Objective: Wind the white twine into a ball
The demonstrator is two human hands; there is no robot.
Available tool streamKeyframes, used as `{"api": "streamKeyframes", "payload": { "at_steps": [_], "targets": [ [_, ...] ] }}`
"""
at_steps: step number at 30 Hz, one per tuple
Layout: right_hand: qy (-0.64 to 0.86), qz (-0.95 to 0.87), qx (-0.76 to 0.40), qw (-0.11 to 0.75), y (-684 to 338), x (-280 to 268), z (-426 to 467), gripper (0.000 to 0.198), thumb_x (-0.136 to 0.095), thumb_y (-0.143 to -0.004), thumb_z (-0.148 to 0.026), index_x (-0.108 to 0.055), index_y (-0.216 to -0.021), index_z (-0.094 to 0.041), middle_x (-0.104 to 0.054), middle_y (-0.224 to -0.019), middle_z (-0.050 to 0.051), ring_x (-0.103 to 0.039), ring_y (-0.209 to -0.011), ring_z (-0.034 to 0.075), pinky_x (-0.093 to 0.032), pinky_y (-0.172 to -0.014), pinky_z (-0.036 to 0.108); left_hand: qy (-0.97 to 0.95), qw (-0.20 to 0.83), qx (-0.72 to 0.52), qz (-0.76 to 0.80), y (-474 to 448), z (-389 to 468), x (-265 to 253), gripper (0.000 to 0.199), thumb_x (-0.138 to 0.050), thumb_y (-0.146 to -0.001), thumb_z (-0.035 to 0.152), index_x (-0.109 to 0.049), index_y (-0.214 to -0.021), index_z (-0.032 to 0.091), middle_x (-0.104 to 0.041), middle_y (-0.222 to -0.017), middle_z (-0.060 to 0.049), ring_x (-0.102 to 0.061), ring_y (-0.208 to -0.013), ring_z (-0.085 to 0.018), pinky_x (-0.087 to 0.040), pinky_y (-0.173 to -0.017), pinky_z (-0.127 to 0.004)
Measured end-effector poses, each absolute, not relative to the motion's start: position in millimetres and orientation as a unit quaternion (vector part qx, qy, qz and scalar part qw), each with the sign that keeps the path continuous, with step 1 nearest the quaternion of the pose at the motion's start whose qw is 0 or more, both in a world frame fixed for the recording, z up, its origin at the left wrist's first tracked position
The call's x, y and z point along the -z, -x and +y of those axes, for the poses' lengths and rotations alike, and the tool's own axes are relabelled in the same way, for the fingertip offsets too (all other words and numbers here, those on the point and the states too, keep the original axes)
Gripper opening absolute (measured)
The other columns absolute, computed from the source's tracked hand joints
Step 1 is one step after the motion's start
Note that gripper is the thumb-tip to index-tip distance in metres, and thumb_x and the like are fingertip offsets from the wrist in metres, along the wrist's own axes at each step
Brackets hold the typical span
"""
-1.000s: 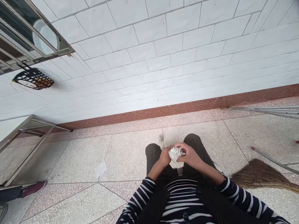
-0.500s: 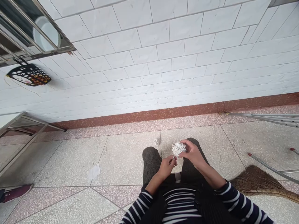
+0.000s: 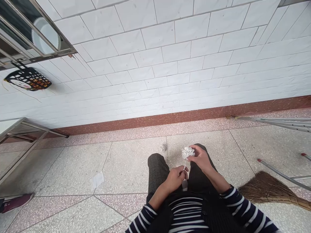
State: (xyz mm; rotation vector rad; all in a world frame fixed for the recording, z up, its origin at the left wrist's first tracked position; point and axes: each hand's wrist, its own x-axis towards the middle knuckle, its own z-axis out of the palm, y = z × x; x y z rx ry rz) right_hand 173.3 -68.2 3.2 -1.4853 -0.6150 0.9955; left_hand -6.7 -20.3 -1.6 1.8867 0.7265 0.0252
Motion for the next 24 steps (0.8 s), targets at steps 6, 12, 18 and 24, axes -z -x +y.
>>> {"api": "streamKeyframes", "payload": {
  "at_steps": [6, 12, 18, 24],
  "targets": [
    [0.722, -0.313, -0.355, 0.505, -174, 12, -68, 0.042, -0.071, -0.057, -0.025, -0.067, -0.098, -0.022, -0.071, -0.095, 0.003, -0.065, -0.083, 0.025, -0.051, -0.082, 0.040, -0.890, 0.343, 0.020, 0.299, 11, -11, -3, 0.027, -0.042, -0.097, 0.024, -0.066, -0.085, 0.017, -0.071, -0.082, -0.008, -0.065, -0.078, -0.020, -0.042, -0.073, -0.027],
    [0.608, -0.228, -0.453, 0.611, -176, -27, -68, 0.041, -0.077, -0.055, -0.026, -0.065, -0.095, -0.023, -0.067, -0.085, 0.002, -0.062, -0.077, 0.023, -0.055, -0.060, 0.032, -0.831, 0.430, -0.005, 0.354, 18, -3, 11, 0.034, -0.039, -0.098, 0.027, -0.063, -0.076, 0.017, -0.067, -0.072, -0.003, -0.061, -0.068, -0.014, -0.042, -0.069, -0.023],
    [0.559, -0.277, -0.486, 0.612, -160, -75, -79, 0.043, -0.076, -0.053, -0.012, -0.069, -0.095, -0.023, -0.067, -0.086, 0.000, -0.060, -0.082, 0.019, -0.050, -0.065, 0.027, -0.818, 0.427, -0.087, 0.376, 15, 18, 25, 0.032, -0.043, -0.095, 0.027, -0.069, -0.084, 0.012, -0.068, -0.074, -0.004, -0.056, -0.065, -0.013, -0.039, -0.065, -0.022],
    [0.500, -0.294, -0.489, 0.651, -164, -107, -96, 0.047, -0.088, -0.053, -0.017, -0.071, -0.097, -0.023, -0.069, -0.091, 0.001, -0.063, -0.083, 0.019, -0.052, -0.072, 0.028, -0.805, 0.443, -0.102, 0.382, 17, 39, 51, 0.031, -0.042, -0.094, 0.022, -0.072, -0.095, 0.011, -0.072, -0.085, -0.007, -0.063, -0.078, -0.017, -0.046, -0.074, -0.024]
  ]
}}
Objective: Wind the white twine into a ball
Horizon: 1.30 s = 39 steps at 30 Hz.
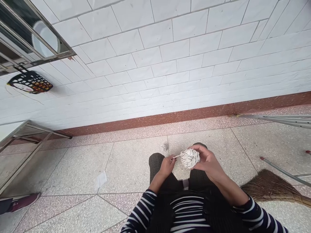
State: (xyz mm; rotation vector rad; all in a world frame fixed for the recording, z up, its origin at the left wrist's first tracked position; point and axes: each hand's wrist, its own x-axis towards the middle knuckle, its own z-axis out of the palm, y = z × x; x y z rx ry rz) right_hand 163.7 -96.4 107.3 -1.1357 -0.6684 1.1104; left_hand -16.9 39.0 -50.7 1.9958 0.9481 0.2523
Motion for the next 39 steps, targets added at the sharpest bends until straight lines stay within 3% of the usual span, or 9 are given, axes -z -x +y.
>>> {"api": "streamKeyframes", "payload": {
  "at_steps": [6, 9, 14, 17, 20, 25, 33, 39],
  "targets": [
    [0.496, -0.290, -0.381, 0.724, -200, -133, -115, 0.052, -0.095, -0.055, -0.024, -0.072, -0.102, -0.025, -0.072, -0.109, 0.006, -0.067, -0.097, 0.023, -0.056, -0.079, 0.032, -0.808, 0.428, -0.110, 0.391, 18, 78, 62, 0.032, -0.041, -0.095, 0.023, -0.071, -0.104, 0.014, -0.074, -0.100, -0.009, -0.066, -0.094, -0.019, -0.051, -0.092, -0.032],
    [0.494, -0.268, -0.336, 0.756, -217, -140, -130, 0.054, -0.096, -0.055, -0.027, -0.071, -0.103, -0.025, -0.072, -0.112, 0.009, -0.069, -0.100, 0.026, -0.058, -0.074, 0.032, -0.808, 0.421, -0.120, 0.394, 17, 105, 57, 0.031, -0.043, -0.094, 0.022, -0.071, -0.107, 0.015, -0.074, -0.106, -0.009, -0.067, -0.101, -0.021, -0.050, -0.100, -0.036],
    [0.485, -0.210, -0.259, 0.808, -240, -152, -145, 0.053, -0.095, -0.052, -0.028, -0.074, -0.101, -0.023, -0.073, -0.107, 0.008, -0.068, -0.080, 0.020, -0.055, -0.052, 0.024, -0.778, 0.439, -0.154, 0.424, 11, 142, 44, 0.033, -0.048, -0.088, 0.018, -0.070, -0.113, 0.014, -0.072, -0.120, -0.012, -0.065, -0.116, -0.023, -0.047, -0.109, -0.041],
    [0.494, -0.156, -0.216, 0.828, -255, -150, -141, 0.050, -0.092, -0.049, -0.018, -0.075, -0.096, -0.021, -0.072, -0.091, 0.004, -0.065, -0.071, 0.016, -0.057, -0.050, 0.022, -0.737, 0.506, -0.175, 0.413, 6, 152, 39, 0.038, -0.052, -0.086, 0.020, -0.066, -0.122, 0.016, -0.066, -0.130, -0.012, -0.061, -0.122, -0.023, -0.054, -0.100, -0.039],
    [0.502, -0.087, -0.187, 0.840, -271, -141, -136, 0.052, -0.089, -0.044, -0.011, -0.075, -0.093, -0.019, -0.071, -0.085, 0.002, -0.066, -0.072, 0.016, -0.061, -0.052, 0.024, -0.707, 0.565, -0.158, 0.394, 8, 155, 39, 0.038, -0.059, -0.084, 0.027, -0.066, -0.119, 0.015, -0.066, -0.128, -0.013, -0.064, -0.116, -0.025, -0.058, -0.089, -0.037],
    [0.501, -0.058, -0.168, 0.847, -287, -130, -137, 0.040, -0.087, -0.050, -0.013, -0.073, -0.087, -0.017, -0.071, -0.088, 0.002, -0.067, -0.074, 0.015, -0.063, -0.055, 0.023, -0.694, 0.599, -0.079, 0.393, 31, 158, 43, 0.043, -0.063, -0.084, 0.041, -0.067, -0.115, 0.012, -0.073, -0.113, -0.015, -0.069, -0.101, -0.025, -0.056, -0.087, -0.040],
    [0.482, -0.043, -0.188, 0.855, -281, -135, -122, 0.040, -0.084, -0.045, -0.009, -0.071, -0.082, -0.016, -0.069, -0.088, 0.002, -0.065, -0.074, 0.014, -0.062, -0.054, 0.021, -0.768, 0.475, -0.010, 0.429, 44, 177, 34, 0.043, -0.041, -0.095, 0.029, -0.058, -0.129, 0.011, -0.073, -0.101, -0.011, -0.070, -0.074, -0.016, -0.053, -0.078, -0.029],
    [0.489, -0.102, -0.102, 0.860, -287, -149, -129, 0.031, -0.084, -0.058, -0.008, -0.074, -0.085, -0.021, -0.068, -0.090, 0.001, -0.065, -0.081, 0.015, -0.061, -0.062, 0.021, -0.755, 0.391, 0.018, 0.526, 65, 194, 37, 0.042, -0.039, -0.089, 0.014, -0.062, -0.124, 0.008, -0.074, -0.085, -0.009, -0.067, -0.068, -0.016, -0.050, -0.071, -0.025]
  ]
}}
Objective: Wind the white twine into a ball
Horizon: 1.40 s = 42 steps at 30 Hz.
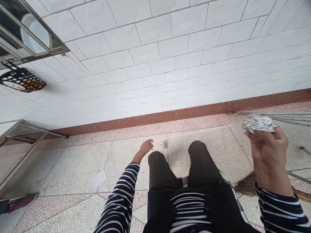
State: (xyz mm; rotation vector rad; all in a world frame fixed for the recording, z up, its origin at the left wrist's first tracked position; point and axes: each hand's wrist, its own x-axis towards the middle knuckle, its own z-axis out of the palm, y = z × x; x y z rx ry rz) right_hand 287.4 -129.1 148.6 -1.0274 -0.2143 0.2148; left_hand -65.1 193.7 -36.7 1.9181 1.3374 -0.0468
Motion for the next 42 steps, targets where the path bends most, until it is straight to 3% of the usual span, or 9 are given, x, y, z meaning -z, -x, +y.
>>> {"api": "streamKeyframes", "payload": {
  "at_steps": [6, 10, 13, 16, 19, 23, 30, 34, 42],
  "targets": [
    [0.503, -0.109, -0.134, 0.847, -278, -140, -117, 0.043, -0.085, -0.055, -0.012, -0.072, -0.095, -0.022, -0.070, -0.097, 0.002, -0.067, -0.085, 0.018, -0.061, -0.060, 0.026, -0.758, 0.338, -0.041, 0.556, 63, 222, 25, 0.034, -0.047, -0.090, 0.017, -0.066, -0.119, 0.013, -0.073, -0.115, -0.014, -0.065, -0.108, -0.024, -0.049, -0.095, -0.034],
    [0.539, -0.102, -0.316, 0.774, -234, -119, -90, 0.045, -0.085, -0.058, -0.012, -0.073, -0.099, -0.028, -0.072, -0.109, 0.004, -0.068, -0.092, 0.024, -0.062, -0.062, 0.033, -0.776, 0.358, -0.074, 0.514, 20, 202, 14, 0.039, -0.053, -0.091, 0.015, -0.064, -0.128, 0.013, -0.064, -0.135, -0.015, -0.061, -0.119, -0.025, -0.046, -0.104, -0.037],
    [0.535, -0.131, -0.469, 0.690, -189, -98, -65, 0.043, -0.088, -0.057, -0.017, -0.071, -0.097, -0.023, -0.073, -0.101, 0.005, -0.070, -0.087, 0.024, -0.063, -0.068, 0.037, -0.776, 0.474, -0.119, 0.399, -20, 153, 6, 0.037, -0.052, -0.094, 0.018, -0.065, -0.128, 0.015, -0.066, -0.132, -0.013, -0.062, -0.118, -0.023, -0.048, -0.104, -0.037],
    [0.544, -0.127, -0.506, 0.657, -159, -78, -47, 0.047, -0.088, -0.048, -0.022, -0.068, -0.090, -0.020, -0.070, -0.086, 0.001, -0.068, -0.077, 0.020, -0.061, -0.060, 0.031, -0.734, 0.609, -0.143, 0.265, -44, 99, 0, 0.035, -0.063, -0.089, 0.024, -0.069, -0.122, 0.013, -0.071, -0.121, -0.011, -0.065, -0.111, -0.023, -0.048, -0.104, -0.038],
    [0.547, -0.126, -0.509, 0.653, -155, -65, -43, 0.048, -0.089, -0.048, -0.025, -0.067, -0.091, -0.019, -0.068, -0.084, 0.000, -0.067, -0.075, 0.019, -0.060, -0.059, 0.028, -0.661, 0.678, -0.163, 0.277, -43, 61, 0, 0.036, -0.069, -0.086, 0.040, -0.075, -0.105, 0.010, -0.076, -0.102, -0.011, -0.067, -0.097, -0.025, -0.050, -0.098, -0.040],
    [0.552, -0.132, -0.524, 0.636, -163, -46, -51, 0.049, -0.089, -0.050, -0.026, -0.067, -0.093, -0.019, -0.069, -0.087, 0.001, -0.068, -0.075, 0.020, -0.062, -0.063, 0.032, -0.596, 0.725, -0.178, 0.295, -21, 37, 13, 0.044, -0.072, -0.082, 0.049, -0.074, -0.104, 0.011, -0.075, -0.102, -0.010, -0.067, -0.098, -0.024, -0.049, -0.096, -0.037],
    [0.611, -0.086, -0.558, 0.555, -133, 37, -71, 0.049, -0.084, -0.042, -0.024, -0.065, -0.086, -0.018, -0.066, -0.074, -0.001, -0.064, -0.056, 0.018, -0.057, -0.051, 0.033, -0.675, 0.599, -0.041, 0.428, 3, -5, 85, 0.020, -0.062, -0.081, 0.024, -0.073, -0.071, 0.010, -0.074, -0.079, -0.007, -0.066, -0.082, -0.020, -0.050, -0.083, -0.030],
    [0.629, -0.075, -0.555, 0.540, -125, 70, -82, 0.043, -0.081, -0.043, -0.025, -0.063, -0.082, -0.018, -0.064, -0.073, -0.001, -0.064, -0.061, 0.018, -0.057, -0.052, 0.031, -0.703, 0.524, 0.053, 0.477, 7, -18, 110, 0.019, -0.057, -0.075, 0.012, -0.075, -0.078, 0.010, -0.073, -0.078, -0.006, -0.065, -0.078, -0.019, -0.047, -0.075, -0.028],
    [0.619, -0.105, -0.559, 0.542, -130, 85, -86, 0.040, -0.080, -0.044, -0.022, -0.064, -0.081, -0.017, -0.068, -0.080, 0.002, -0.064, -0.068, 0.020, -0.058, -0.055, 0.032, -0.709, 0.509, 0.057, 0.485, 8, -15, 110, 0.020, -0.062, -0.076, 0.019, -0.076, -0.088, 0.012, -0.075, -0.086, -0.007, -0.067, -0.085, -0.021, -0.048, -0.077, -0.028]
  ]
}}
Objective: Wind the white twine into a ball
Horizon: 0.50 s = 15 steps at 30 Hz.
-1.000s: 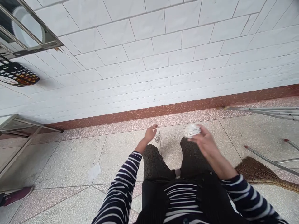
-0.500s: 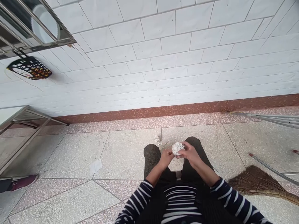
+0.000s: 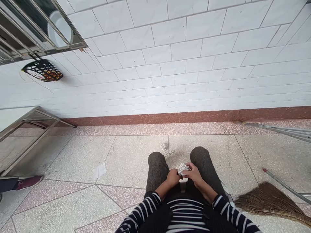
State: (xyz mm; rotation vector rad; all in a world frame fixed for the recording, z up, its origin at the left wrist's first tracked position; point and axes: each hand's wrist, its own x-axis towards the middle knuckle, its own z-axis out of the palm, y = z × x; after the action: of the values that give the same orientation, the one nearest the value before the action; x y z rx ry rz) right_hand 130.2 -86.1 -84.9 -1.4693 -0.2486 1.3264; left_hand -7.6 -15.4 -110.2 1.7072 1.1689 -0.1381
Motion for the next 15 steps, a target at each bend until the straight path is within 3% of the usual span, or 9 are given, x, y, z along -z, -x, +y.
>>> {"api": "streamKeyframes", "payload": {
  "at_steps": [11, 15],
  "targets": [
    [0.611, -0.117, -0.564, 0.543, -130.6, 88.3, -84.2, 0.040, -0.079, -0.047, -0.024, -0.065, -0.084, -0.018, -0.068, -0.080, 0.003, -0.065, -0.070, 0.021, -0.057, -0.055, 0.030, -0.710, 0.507, 0.057, 0.486, 3.7, -13.8, 112.6, 0.025, -0.055, -0.075, 0.012, -0.076, -0.087, 0.010, -0.076, -0.086, -0.008, -0.069, -0.084, -0.022, -0.049, -0.076, -0.029],
    [0.609, -0.125, -0.569, 0.539, -131.2, 92.6, -83.9, 0.040, -0.080, -0.048, -0.026, -0.066, -0.084, -0.019, -0.069, -0.081, 0.003, -0.066, -0.072, 0.022, -0.057, -0.057, 0.031, -0.704, 0.513, 0.045, 0.489, 4.4, -14.4, 115.3, 0.020, -0.058, -0.076, 0.018, -0.076, -0.084, 0.012, -0.075, -0.086, -0.009, -0.069, -0.085, -0.023, -0.051, -0.079, -0.031]
  ]
}}
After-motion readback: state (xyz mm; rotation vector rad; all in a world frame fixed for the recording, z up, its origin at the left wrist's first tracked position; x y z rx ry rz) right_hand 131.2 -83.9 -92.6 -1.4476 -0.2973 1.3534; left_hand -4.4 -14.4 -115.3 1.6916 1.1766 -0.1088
